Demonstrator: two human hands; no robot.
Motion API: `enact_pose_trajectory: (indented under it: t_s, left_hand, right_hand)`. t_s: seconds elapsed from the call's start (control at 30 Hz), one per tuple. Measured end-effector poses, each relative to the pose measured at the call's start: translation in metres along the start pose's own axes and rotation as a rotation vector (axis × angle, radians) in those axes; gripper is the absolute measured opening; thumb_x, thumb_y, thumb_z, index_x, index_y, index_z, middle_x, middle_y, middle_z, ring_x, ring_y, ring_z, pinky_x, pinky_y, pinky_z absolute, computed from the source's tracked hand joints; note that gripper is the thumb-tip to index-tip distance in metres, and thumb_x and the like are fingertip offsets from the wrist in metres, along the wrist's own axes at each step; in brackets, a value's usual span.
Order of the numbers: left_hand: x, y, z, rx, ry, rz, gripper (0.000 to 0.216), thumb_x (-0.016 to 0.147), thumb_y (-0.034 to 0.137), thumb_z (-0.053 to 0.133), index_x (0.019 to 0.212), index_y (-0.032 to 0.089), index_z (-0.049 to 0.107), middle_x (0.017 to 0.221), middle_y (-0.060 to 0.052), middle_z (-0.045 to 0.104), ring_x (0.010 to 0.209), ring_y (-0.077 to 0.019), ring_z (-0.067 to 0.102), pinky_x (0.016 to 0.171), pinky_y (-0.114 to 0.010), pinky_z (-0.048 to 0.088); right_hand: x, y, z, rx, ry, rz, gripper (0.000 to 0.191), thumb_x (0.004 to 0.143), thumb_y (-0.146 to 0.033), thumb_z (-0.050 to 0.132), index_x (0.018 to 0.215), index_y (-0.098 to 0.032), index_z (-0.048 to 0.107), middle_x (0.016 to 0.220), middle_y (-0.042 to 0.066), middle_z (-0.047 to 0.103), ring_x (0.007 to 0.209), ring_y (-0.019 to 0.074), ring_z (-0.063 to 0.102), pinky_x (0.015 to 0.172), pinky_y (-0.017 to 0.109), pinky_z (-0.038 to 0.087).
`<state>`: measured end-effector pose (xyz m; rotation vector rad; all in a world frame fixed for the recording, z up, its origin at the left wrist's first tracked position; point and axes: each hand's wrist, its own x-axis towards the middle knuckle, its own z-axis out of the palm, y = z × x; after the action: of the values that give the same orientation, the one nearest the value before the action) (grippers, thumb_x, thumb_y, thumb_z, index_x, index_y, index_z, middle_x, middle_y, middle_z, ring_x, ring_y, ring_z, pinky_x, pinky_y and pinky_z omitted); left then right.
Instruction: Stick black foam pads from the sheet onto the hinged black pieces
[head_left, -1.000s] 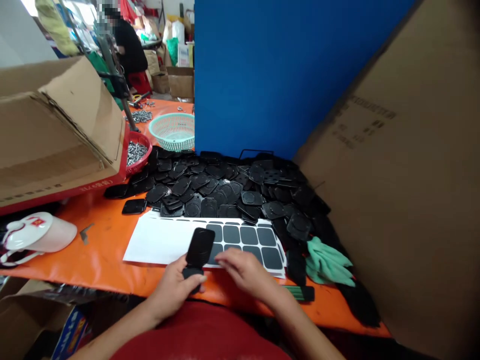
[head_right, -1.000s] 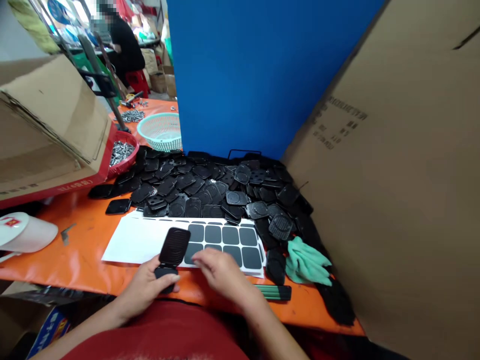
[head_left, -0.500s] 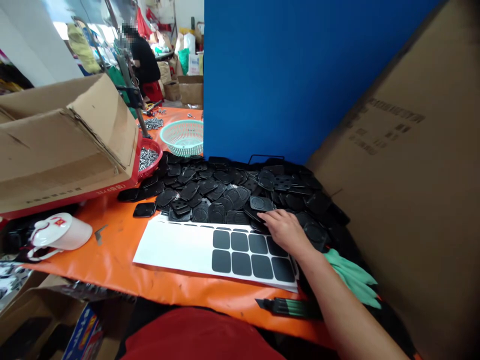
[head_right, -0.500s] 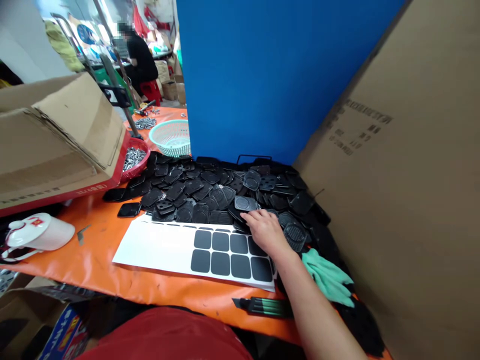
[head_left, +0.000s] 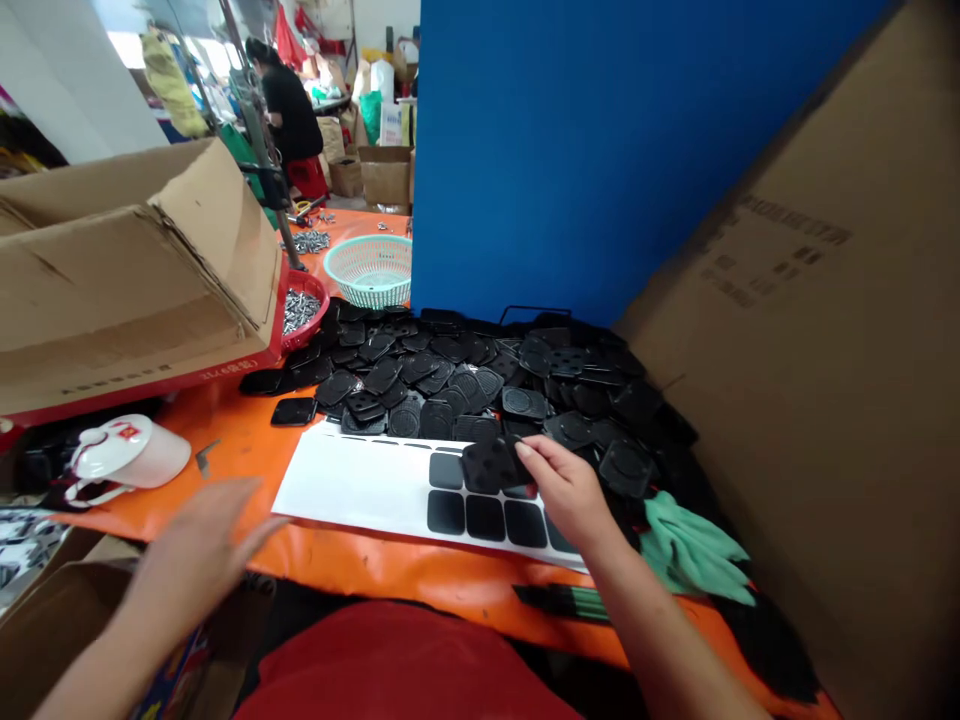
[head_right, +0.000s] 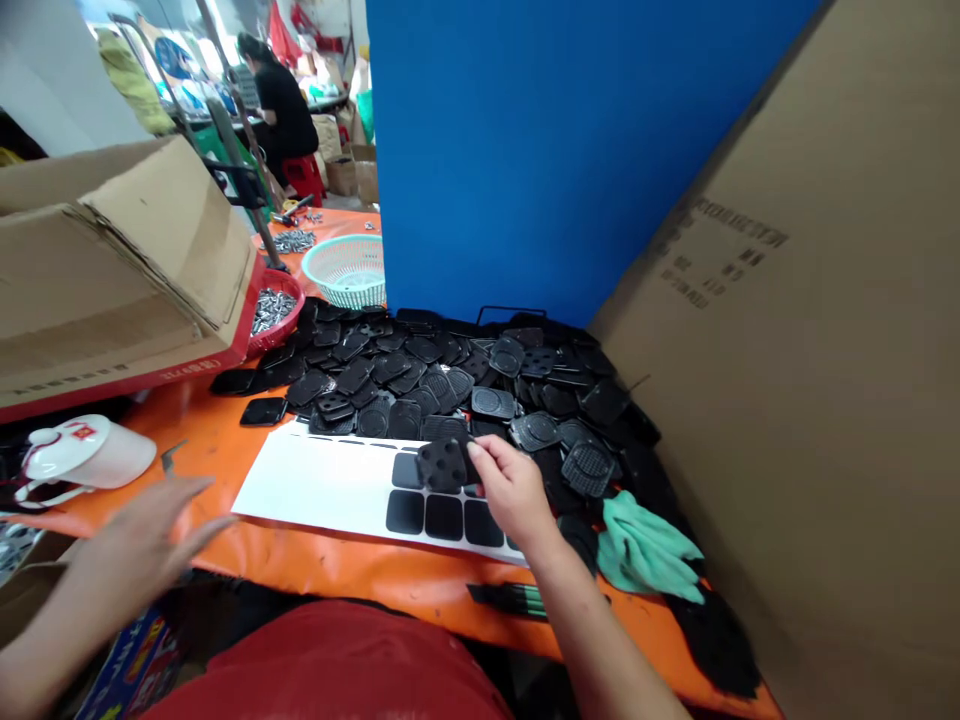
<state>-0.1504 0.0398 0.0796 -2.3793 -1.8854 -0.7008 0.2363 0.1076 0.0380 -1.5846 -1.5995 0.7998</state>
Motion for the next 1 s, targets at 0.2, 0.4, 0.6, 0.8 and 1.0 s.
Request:
enact_pose_trajectory:
  t_s: [0.2,0.4,0.6,0.8,1.0]
  left_hand:
    - [0.046,0.118,0.061,-0.196,0.01,0.445,0.088,0.067,0.073,0.063,0.126,0.009,0.048,0.117,-0.021,0.059,0.112,-0.0351,0.053,0.098,-0.052,0.045]
    - [0.049,0.155,0.092,-0.415,-0.081,0.334,0.055,0.078,0.05,0.065,0.114,0.012,0.049,0.109,-0.017,0.052,0.101,-0.0295,0.05,0.089,-0.047,0.048]
    - [0.034,0.149,0.096,-0.656,0.004,0.267,0.055,0.078,0.043,0.066,0.121,0.02,0.039,0.11,-0.012,0.045,0.102,-0.0273,0.046,0.088,-0.047,0.046]
    - [0.041,0.15,0.082,-1.216,-0.134,-0.093,0.052,0.077,0.044,0.067,0.117,0.024,0.041,0.094,-0.002,0.048,0.08,-0.0168,0.052,0.075,-0.034,0.047]
    - [0.048,0.142,0.083,-1.471,-0.299,-0.555,0.048,0.072,0.033,0.073,0.112,0.025,0.049,0.091,0.003,0.055,0.081,-0.0116,0.052,0.077,-0.026,0.041]
  right_hand:
    - [-0.038,-0.039,0.02,0.344,-0.154,0.218,0.031,0.084,-0.049,0.055,0.081,-0.019,0.063,0.051,-0.005,0.046,0.042,0.0105,0.046,0.04,0.021,0.037]
    - [-0.049,-0.043,0.017,0.5,-0.148,0.278,0.031,0.08,-0.049,0.06,0.074,-0.018,0.063,0.059,-0.003,0.05,0.05,0.0103,0.044,0.044,0.021,0.037]
    - [-0.063,-0.028,0.043,0.869,-0.212,0.427,0.032,0.078,-0.048,0.067,0.074,-0.018,0.059,0.06,-0.005,0.047,0.049,0.0073,0.037,0.044,0.018,0.032]
    - [-0.089,-0.024,0.086,0.97,-0.423,0.514,0.04,0.082,-0.055,0.058,0.068,-0.018,0.054,0.051,-0.005,0.042,0.042,0.0074,0.036,0.046,0.022,0.038]
    - [-0.104,0.018,0.006,-0.051,-0.23,-0.137,0.026,0.089,-0.038,0.058,0.106,-0.02,0.068,0.087,0.009,0.068,0.082,0.0231,0.061,0.076,0.037,0.047]
